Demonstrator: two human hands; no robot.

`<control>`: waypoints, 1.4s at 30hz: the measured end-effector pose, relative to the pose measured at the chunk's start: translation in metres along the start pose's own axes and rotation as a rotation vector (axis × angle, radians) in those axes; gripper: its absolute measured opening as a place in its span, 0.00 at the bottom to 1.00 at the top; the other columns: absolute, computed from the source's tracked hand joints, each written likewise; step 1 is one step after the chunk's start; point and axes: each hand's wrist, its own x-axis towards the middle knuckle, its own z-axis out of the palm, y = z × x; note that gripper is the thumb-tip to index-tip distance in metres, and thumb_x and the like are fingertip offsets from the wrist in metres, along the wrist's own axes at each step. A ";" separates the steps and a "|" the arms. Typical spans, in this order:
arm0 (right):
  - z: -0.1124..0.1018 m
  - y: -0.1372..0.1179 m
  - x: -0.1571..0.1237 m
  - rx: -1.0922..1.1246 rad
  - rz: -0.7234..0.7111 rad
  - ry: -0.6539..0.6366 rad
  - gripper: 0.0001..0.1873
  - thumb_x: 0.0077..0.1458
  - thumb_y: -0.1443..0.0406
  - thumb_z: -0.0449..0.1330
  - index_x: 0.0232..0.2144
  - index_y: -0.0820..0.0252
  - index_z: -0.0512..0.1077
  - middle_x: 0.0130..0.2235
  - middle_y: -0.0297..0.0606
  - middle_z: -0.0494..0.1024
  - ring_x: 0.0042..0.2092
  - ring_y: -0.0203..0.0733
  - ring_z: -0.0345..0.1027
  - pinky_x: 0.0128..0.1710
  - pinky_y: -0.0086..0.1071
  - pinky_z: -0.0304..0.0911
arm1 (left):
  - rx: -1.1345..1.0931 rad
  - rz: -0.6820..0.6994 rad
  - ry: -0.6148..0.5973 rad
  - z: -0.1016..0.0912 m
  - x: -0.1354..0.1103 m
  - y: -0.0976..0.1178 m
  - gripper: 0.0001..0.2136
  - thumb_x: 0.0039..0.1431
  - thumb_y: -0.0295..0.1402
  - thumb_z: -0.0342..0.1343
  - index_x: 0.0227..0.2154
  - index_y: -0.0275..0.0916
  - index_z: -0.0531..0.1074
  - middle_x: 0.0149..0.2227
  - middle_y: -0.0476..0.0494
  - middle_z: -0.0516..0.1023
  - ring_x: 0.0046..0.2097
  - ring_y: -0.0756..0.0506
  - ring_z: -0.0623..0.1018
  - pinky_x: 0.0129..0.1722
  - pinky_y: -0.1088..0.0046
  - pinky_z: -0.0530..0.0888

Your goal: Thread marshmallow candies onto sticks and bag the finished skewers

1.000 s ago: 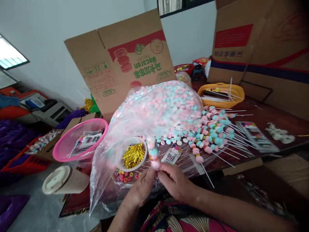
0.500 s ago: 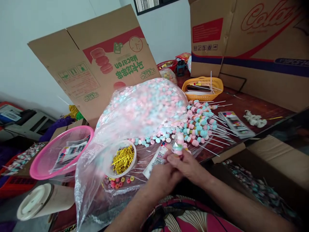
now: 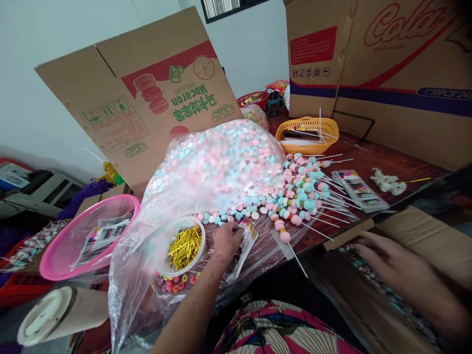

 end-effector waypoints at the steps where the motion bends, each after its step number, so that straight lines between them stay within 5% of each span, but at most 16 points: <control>1: 0.020 -0.021 0.014 0.085 -0.086 -0.022 0.10 0.56 0.58 0.51 0.37 0.50 0.70 0.35 0.40 0.78 0.34 0.48 0.73 0.31 0.40 0.69 | -0.008 0.040 0.014 -0.006 -0.004 -0.001 0.12 0.60 0.38 0.48 0.33 0.40 0.75 0.33 0.45 0.79 0.39 0.45 0.76 0.42 0.69 0.66; 5: 0.082 -0.113 0.064 0.192 -0.484 -0.007 0.18 0.57 0.61 0.52 0.49 0.60 0.66 0.49 0.48 0.72 0.51 0.52 0.63 0.50 0.46 0.60 | 0.012 0.298 0.130 -0.034 -0.023 -0.007 0.12 0.62 0.34 0.46 0.42 0.45 0.74 0.43 0.46 0.78 0.45 0.46 0.75 0.48 0.68 0.65; 8: 0.111 -0.157 0.082 0.133 -0.653 -0.197 0.15 0.55 0.65 0.54 0.45 0.60 0.70 0.48 0.46 0.71 0.52 0.50 0.59 0.51 0.44 0.54 | 0.076 0.393 0.141 -0.044 -0.032 -0.013 0.14 0.61 0.30 0.46 0.46 0.44 0.72 0.42 0.44 0.79 0.44 0.45 0.75 0.49 0.65 0.65; 10: 0.130 -0.166 0.087 0.080 -0.623 -0.321 0.08 0.55 0.67 0.53 0.34 0.60 0.73 0.38 0.42 0.74 0.45 0.46 0.62 0.47 0.40 0.55 | 0.102 0.333 0.137 -0.041 -0.032 -0.015 0.15 0.61 0.31 0.46 0.49 0.41 0.69 0.43 0.43 0.78 0.44 0.43 0.75 0.48 0.64 0.65; 14: 0.158 -0.153 0.089 0.021 -0.463 -0.367 0.12 0.56 0.67 0.52 0.23 0.61 0.71 0.28 0.39 0.73 0.35 0.41 0.63 0.36 0.33 0.55 | 0.129 0.195 0.115 -0.021 -0.022 -0.013 0.19 0.57 0.36 0.53 0.51 0.37 0.66 0.43 0.40 0.78 0.46 0.40 0.74 0.47 0.62 0.65; 17: 0.156 -0.138 0.090 -0.008 -0.417 -0.388 0.14 0.57 0.64 0.52 0.22 0.60 0.71 0.28 0.38 0.73 0.35 0.41 0.64 0.34 0.31 0.55 | 0.126 0.171 0.096 -0.014 -0.013 -0.007 0.10 0.59 0.36 0.50 0.40 0.38 0.72 0.37 0.42 0.78 0.43 0.41 0.75 0.46 0.64 0.64; 21: 0.141 -0.132 0.094 0.012 -0.408 -0.278 0.18 0.52 0.58 0.58 0.43 0.60 0.72 0.51 0.48 0.69 0.51 0.53 0.59 0.45 0.42 0.55 | 0.121 0.257 0.006 -0.021 -0.002 -0.005 0.12 0.62 0.37 0.47 0.31 0.40 0.73 0.34 0.44 0.79 0.40 0.44 0.75 0.45 0.67 0.65; 23: 0.140 -0.134 0.097 0.137 -0.474 -0.224 0.19 0.50 0.61 0.59 0.45 0.59 0.71 0.54 0.48 0.66 0.54 0.55 0.56 0.49 0.46 0.53 | 0.128 0.318 -0.060 -0.028 0.003 -0.004 0.13 0.62 0.37 0.45 0.31 0.41 0.74 0.34 0.45 0.79 0.40 0.45 0.76 0.43 0.69 0.66; 26: 0.145 -0.138 0.101 0.311 -0.542 -0.209 0.08 0.53 0.67 0.54 0.31 0.59 0.74 0.42 0.44 0.74 0.47 0.48 0.63 0.46 0.43 0.56 | 0.155 0.339 -0.085 -0.039 0.003 0.001 0.12 0.62 0.36 0.45 0.40 0.42 0.73 0.40 0.43 0.78 0.44 0.43 0.74 0.47 0.66 0.66; 29: 0.144 -0.140 0.104 0.373 -0.553 -0.200 0.10 0.56 0.66 0.53 0.27 0.59 0.72 0.34 0.39 0.76 0.40 0.43 0.65 0.42 0.39 0.58 | 0.213 0.346 0.064 -0.048 -0.005 0.010 0.16 0.59 0.36 0.50 0.50 0.41 0.66 0.52 0.39 0.71 0.53 0.38 0.69 0.56 0.55 0.57; 33: 0.126 -0.144 0.104 0.415 -0.572 -0.188 0.08 0.56 0.65 0.54 0.28 0.59 0.71 0.37 0.40 0.76 0.43 0.43 0.65 0.44 0.38 0.58 | 0.209 0.387 0.238 -0.055 -0.015 0.018 0.06 0.58 0.32 0.51 0.36 0.40 0.72 0.40 0.42 0.77 0.46 0.40 0.72 0.58 0.51 0.50; 36: 0.110 -0.149 0.101 0.436 -0.629 -0.209 0.08 0.56 0.65 0.53 0.35 0.61 0.72 0.40 0.43 0.75 0.45 0.44 0.64 0.45 0.39 0.57 | 0.015 0.471 0.158 -0.059 -0.018 0.014 0.04 0.58 0.31 0.52 0.29 0.40 0.70 0.31 0.47 0.76 0.39 0.45 0.73 0.56 0.56 0.56; 39: 0.101 -0.152 0.090 0.467 -0.650 -0.281 0.08 0.57 0.67 0.52 0.32 0.61 0.71 0.30 0.38 0.74 0.35 0.40 0.64 0.37 0.34 0.58 | -0.141 0.612 0.023 -0.061 -0.026 0.006 0.07 0.59 0.32 0.50 0.29 0.40 0.70 0.29 0.48 0.75 0.37 0.47 0.73 0.50 0.65 0.64; 42: 0.103 -0.153 0.071 0.510 -0.502 -0.279 0.10 0.57 0.66 0.51 0.26 0.60 0.68 0.25 0.35 0.71 0.30 0.37 0.62 0.31 0.30 0.56 | -0.219 0.527 0.067 -0.054 -0.040 0.003 0.06 0.58 0.35 0.52 0.35 0.40 0.72 0.34 0.45 0.76 0.39 0.45 0.73 0.44 0.67 0.67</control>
